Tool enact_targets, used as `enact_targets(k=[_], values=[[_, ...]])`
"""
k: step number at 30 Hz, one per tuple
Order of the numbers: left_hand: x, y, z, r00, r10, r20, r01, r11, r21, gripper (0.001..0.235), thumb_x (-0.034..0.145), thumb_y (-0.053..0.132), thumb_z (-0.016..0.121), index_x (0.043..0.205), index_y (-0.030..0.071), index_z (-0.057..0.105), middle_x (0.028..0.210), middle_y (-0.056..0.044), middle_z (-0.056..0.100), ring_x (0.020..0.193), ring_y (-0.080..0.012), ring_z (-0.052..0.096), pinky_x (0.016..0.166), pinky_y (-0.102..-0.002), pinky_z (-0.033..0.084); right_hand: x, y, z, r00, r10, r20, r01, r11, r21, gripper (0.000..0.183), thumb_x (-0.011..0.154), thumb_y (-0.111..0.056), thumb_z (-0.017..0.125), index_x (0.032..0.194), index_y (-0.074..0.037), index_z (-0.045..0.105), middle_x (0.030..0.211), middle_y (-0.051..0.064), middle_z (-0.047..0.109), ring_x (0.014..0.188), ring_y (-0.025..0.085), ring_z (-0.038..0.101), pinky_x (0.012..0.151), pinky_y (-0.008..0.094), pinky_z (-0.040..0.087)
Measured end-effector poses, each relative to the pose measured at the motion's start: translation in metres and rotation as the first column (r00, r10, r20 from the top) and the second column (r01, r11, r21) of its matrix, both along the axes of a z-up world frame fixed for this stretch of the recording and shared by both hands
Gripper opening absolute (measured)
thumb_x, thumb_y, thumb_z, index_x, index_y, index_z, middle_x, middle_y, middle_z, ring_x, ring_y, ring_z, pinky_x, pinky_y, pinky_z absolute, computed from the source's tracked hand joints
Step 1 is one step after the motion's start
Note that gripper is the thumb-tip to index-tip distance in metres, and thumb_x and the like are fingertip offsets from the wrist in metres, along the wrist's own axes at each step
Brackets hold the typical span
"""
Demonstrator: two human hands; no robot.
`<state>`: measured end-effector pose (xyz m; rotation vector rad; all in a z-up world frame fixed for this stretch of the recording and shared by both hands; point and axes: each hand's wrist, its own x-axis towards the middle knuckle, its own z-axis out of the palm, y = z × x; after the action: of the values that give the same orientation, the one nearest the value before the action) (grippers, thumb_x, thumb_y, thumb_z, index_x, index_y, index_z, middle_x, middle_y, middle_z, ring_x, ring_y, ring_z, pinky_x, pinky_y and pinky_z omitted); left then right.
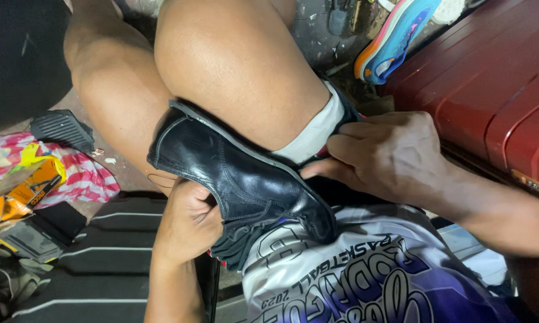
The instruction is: The person sits on the floor and sews the sole of a black shoe using a needle and thread. They repeatedly push the needle through the shoe's edge and pull the thread to stitch the sole to the upper.
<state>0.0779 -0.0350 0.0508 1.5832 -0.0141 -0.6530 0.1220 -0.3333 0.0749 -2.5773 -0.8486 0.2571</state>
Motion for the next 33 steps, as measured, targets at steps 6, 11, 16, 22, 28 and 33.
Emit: enact_targets(k=[6,11,16,22,28,33], values=[[-0.02,0.002,-0.013,0.983,0.138,0.119,-0.15,0.984,0.097,0.006,0.091,-0.004,0.074,0.092,0.0,0.07,0.082,-0.003,0.068,0.071,-0.0056,0.058,0.066,-0.022,0.047,0.015,-0.026,0.002,0.997,-0.053,-0.053,0.049,0.995,-0.085,0.055,0.088,-0.056,0.072,0.06,-0.011,0.054,0.061,0.001,0.056,0.05,0.023,0.056,0.044,0.038,0.04],[-0.032,-0.004,0.023,0.851,0.524,0.002,-0.499,0.808,0.313,0.015,0.09,-0.005,0.063,0.101,0.001,0.071,0.085,-0.004,0.064,0.067,-0.0061,0.053,0.058,-0.019,0.041,0.013,-0.031,0.002,0.995,-0.024,-0.095,0.03,0.998,0.056,0.057,0.086,-0.053,0.076,0.059,-0.01,0.049,0.058,0.005,0.05,0.052,0.028,0.055,0.048,0.042,0.041],[-0.01,-0.044,0.09,0.833,0.13,0.538,-0.457,0.709,0.537,0.013,0.089,0.001,0.068,0.102,0.005,0.069,0.096,-0.01,0.066,0.08,-0.0161,0.064,0.069,-0.026,0.051,0.009,-0.027,0.003,0.992,0.015,-0.123,-0.003,0.995,0.097,0.056,0.08,-0.052,0.076,0.056,-0.009,0.048,0.053,0.006,0.047,0.049,0.028,0.054,0.043,0.042,0.04],[0.03,-0.101,0.101,0.736,-0.381,0.56,-0.093,0.762,0.641,0.022,0.086,0.014,0.079,0.103,0.004,0.07,0.1,-0.011,0.07,0.081,-0.0268,0.064,0.062,-0.033,0.05,0.011,-0.022,0.01,0.987,0.042,-0.158,-0.013,0.984,0.177,0.054,0.085,-0.049,0.077,0.06,-0.008,0.053,0.057,0.005,0.052,0.054,0.026,0.059,0.044,0.041,0.04],[0.033,-0.089,0.082,0.814,-0.334,0.475,0.029,0.84,0.541,0.011,0.093,0.004,0.072,0.102,0.004,0.065,0.098,-0.01,0.068,0.085,-0.0301,0.062,0.076,-0.039,0.052,0.016,-0.018,0.007,0.961,0.209,-0.18,-0.145,0.938,0.314,0.04,0.083,-0.048,0.078,0.07,-0.012,0.066,0.073,0.002,0.064,0.059,0.024,0.064,0.046,0.038,0.046],[0.013,-0.062,0.078,0.894,-0.148,0.424,-0.017,0.932,0.362,0.015,0.093,-0.002,0.07,0.104,0.004,0.063,0.092,-0.008,0.067,0.079,-0.0231,0.062,0.072,-0.032,0.05,0.015,0.001,0.004,0.904,0.365,-0.222,-0.147,0.754,0.64,0.036,0.082,-0.042,0.083,0.083,-0.007,0.072,0.075,0.006,0.06,0.059,0.023,0.061,0.052,0.036,0.047]])
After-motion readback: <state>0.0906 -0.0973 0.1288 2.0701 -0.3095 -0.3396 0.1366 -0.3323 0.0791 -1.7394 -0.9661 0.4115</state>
